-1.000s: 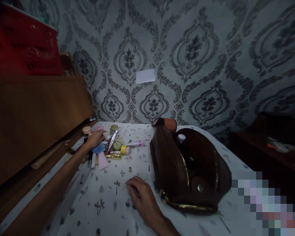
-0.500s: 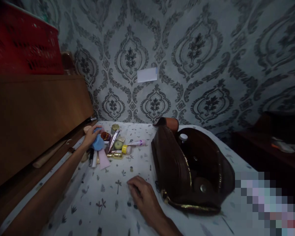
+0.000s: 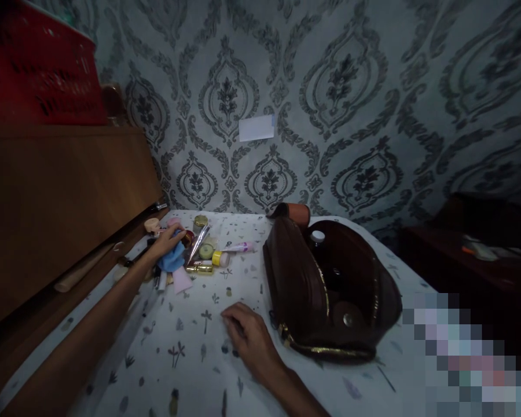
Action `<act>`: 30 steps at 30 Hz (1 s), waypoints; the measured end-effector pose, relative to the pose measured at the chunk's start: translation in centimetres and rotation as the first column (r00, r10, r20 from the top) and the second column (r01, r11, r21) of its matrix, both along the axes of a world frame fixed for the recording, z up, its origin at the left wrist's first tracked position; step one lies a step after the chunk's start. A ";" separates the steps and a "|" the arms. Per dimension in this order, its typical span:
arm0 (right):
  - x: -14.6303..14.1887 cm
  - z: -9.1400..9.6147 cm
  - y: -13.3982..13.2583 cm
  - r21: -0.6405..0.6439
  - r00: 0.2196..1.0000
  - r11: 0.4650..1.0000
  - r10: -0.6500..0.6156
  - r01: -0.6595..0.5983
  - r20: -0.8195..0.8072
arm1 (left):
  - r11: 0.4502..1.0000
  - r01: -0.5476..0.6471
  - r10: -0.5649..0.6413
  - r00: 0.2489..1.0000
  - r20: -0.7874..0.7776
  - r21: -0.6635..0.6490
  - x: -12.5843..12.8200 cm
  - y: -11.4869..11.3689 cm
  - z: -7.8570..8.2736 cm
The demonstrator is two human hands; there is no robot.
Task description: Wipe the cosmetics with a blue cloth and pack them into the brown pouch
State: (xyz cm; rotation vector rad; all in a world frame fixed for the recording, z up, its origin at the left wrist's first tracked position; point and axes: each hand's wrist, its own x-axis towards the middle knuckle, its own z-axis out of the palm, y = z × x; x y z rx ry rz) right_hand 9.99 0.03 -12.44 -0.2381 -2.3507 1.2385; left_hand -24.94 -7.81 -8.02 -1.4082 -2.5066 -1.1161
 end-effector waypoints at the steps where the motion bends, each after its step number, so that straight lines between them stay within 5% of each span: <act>1: 0.0 0.1 0.0 0.000 1.000 1.000 -0.001 0.001 0.004 | 1.000 0.013 -0.013 1.000 -0.015 0.005 0.3 -0.1 0.2; 12: 0.1 0.0 0.0 0.036 1.000 0.999 -0.002 0.002 -0.018 | 0.988 0.017 0.001 0.993 -0.116 0.153 6.5 -3.7 0.3; 19: 0.1 -0.3 0.1 0.073 0.999 0.997 0.005 -0.002 -0.035 | 0.981 -0.067 0.087 0.990 -0.106 0.179 8.4 -4.6 -0.6; 30: 0.0 -1.0 0.1 0.085 0.997 0.996 0.007 0.000 -0.078 | 0.968 0.180 -0.181 0.983 -0.011 0.177 15.5 -5.1 -0.7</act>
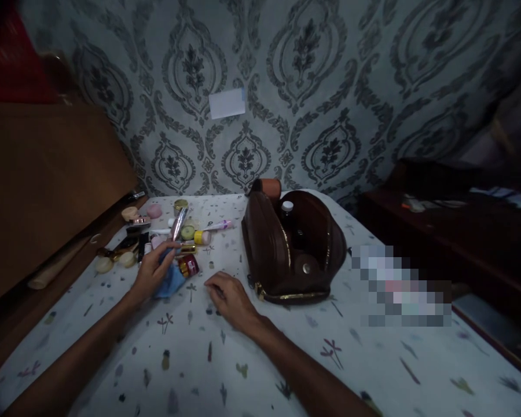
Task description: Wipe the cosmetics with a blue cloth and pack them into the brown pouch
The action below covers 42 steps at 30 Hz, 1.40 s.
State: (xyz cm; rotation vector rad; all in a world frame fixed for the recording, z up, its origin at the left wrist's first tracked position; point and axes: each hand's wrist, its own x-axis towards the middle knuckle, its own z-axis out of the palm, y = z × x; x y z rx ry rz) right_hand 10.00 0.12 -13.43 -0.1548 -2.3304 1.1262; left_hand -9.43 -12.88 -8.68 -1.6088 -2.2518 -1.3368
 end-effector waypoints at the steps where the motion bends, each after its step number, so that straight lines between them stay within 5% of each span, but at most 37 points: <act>1: 0.0 0.0 0.0 0.001 1.000 1.000 -0.001 0.001 -0.003 | 1.000 0.013 -0.013 1.000 0.005 0.004 0.5 0.0 -0.2; 9: 0.3 0.0 -0.2 -0.064 0.998 0.997 -0.056 0.053 -0.035 | 0.971 0.158 -0.162 0.987 -0.009 -0.182 3.5 0.0 -3.2; 14: 0.5 0.2 -0.4 -0.112 0.999 0.993 0.033 -0.034 -0.006 | 0.912 0.276 -0.250 0.961 0.121 -0.304 3.4 -0.7 -1.8; 22: 0.8 0.2 -0.1 -0.023 0.983 0.983 0.181 -0.181 0.004 | 0.694 0.417 -0.472 0.879 0.066 -0.587 -1.4 -3.7 0.4; 25: 0.7 0.0 0.1 0.004 0.984 0.985 0.175 -0.175 0.019 | 0.728 0.403 -0.432 0.898 0.086 -0.555 -1.8 -3.8 0.7; 30: 0.4 -0.4 0.3 -0.059 0.992 0.992 0.115 -0.112 0.047 | 0.896 0.338 -0.330 0.941 0.077 -0.288 0.7 -2.3 0.6; 36: 0.5 0.1 0.0 -0.008 0.997 0.999 0.046 -0.045 0.062 | 0.860 0.399 -0.417 0.909 0.013 -0.318 4.5 -1.5 -0.6; 42: 0.6 0.4 -0.3 -0.075 0.994 0.997 -0.030 0.038 0.105 | 0.896 0.339 -0.400 0.897 -0.188 -0.288 4.7 -1.5 -2.0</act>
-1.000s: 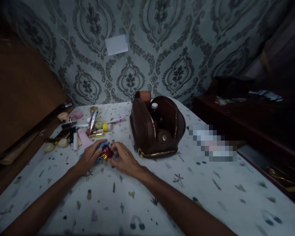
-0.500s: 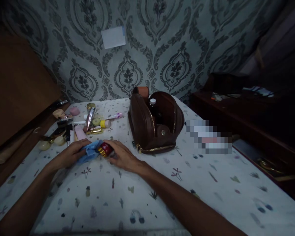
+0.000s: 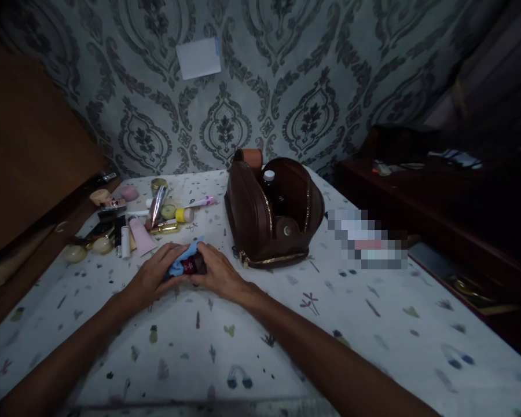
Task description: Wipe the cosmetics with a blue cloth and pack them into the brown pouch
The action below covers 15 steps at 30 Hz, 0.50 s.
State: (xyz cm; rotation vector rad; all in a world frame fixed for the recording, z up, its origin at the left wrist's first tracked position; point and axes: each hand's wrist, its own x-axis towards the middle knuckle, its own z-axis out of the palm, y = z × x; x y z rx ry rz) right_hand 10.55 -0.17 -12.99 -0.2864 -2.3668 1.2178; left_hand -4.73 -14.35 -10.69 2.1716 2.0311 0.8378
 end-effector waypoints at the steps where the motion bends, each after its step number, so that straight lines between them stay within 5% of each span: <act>1: 0.0 0.0 0.0 -0.005 1.000 1.000 0.000 0.000 0.008 | 1.000 -0.003 0.003 1.000 -0.024 0.016 -0.1 0.0 -0.2; 9: -0.1 0.2 0.2 -0.035 0.997 0.997 0.065 -0.067 -0.040 | 0.994 0.000 0.012 0.994 -0.107 0.107 -0.6 -0.2 -1.2; 15: -0.1 0.1 0.1 -0.057 0.999 0.998 -0.013 0.010 -0.049 | 0.976 0.077 -0.039 0.982 -0.187 0.201 -1.1 -0.3 -1.1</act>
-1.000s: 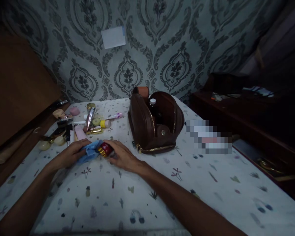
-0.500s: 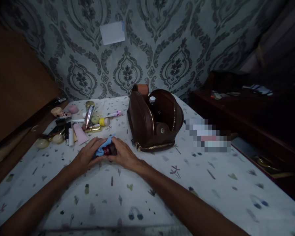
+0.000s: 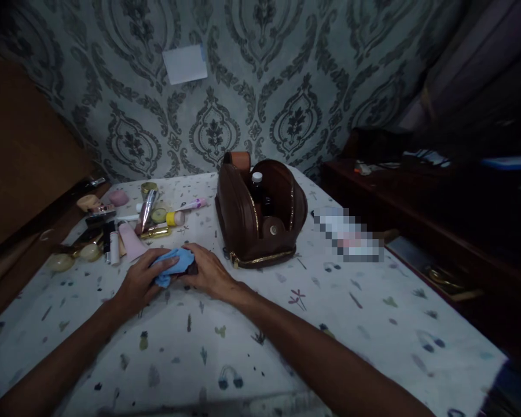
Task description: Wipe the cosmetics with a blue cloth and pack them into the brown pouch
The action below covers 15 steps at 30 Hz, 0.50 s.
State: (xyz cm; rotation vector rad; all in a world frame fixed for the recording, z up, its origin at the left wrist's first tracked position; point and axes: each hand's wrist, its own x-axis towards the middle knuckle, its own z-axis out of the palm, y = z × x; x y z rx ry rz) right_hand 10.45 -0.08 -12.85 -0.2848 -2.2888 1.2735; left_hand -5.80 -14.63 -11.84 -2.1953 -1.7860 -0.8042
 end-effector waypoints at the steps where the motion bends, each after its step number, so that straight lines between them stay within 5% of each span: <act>1: 0.0 0.0 0.0 0.006 1.000 1.000 -0.011 0.011 0.007 | 1.000 0.016 -0.015 1.000 -0.011 0.004 0.0 0.0 0.1; 5: -0.1 0.1 0.0 0.008 0.999 0.999 -0.038 0.038 0.037 | 1.000 0.011 -0.011 1.000 0.005 -0.009 0.3 -0.1 0.3; 15: 0.5 0.7 -0.2 0.008 0.989 0.998 -0.063 0.063 0.135 | 0.977 -0.213 0.214 0.974 0.067 -0.028 0.7 0.8 -1.0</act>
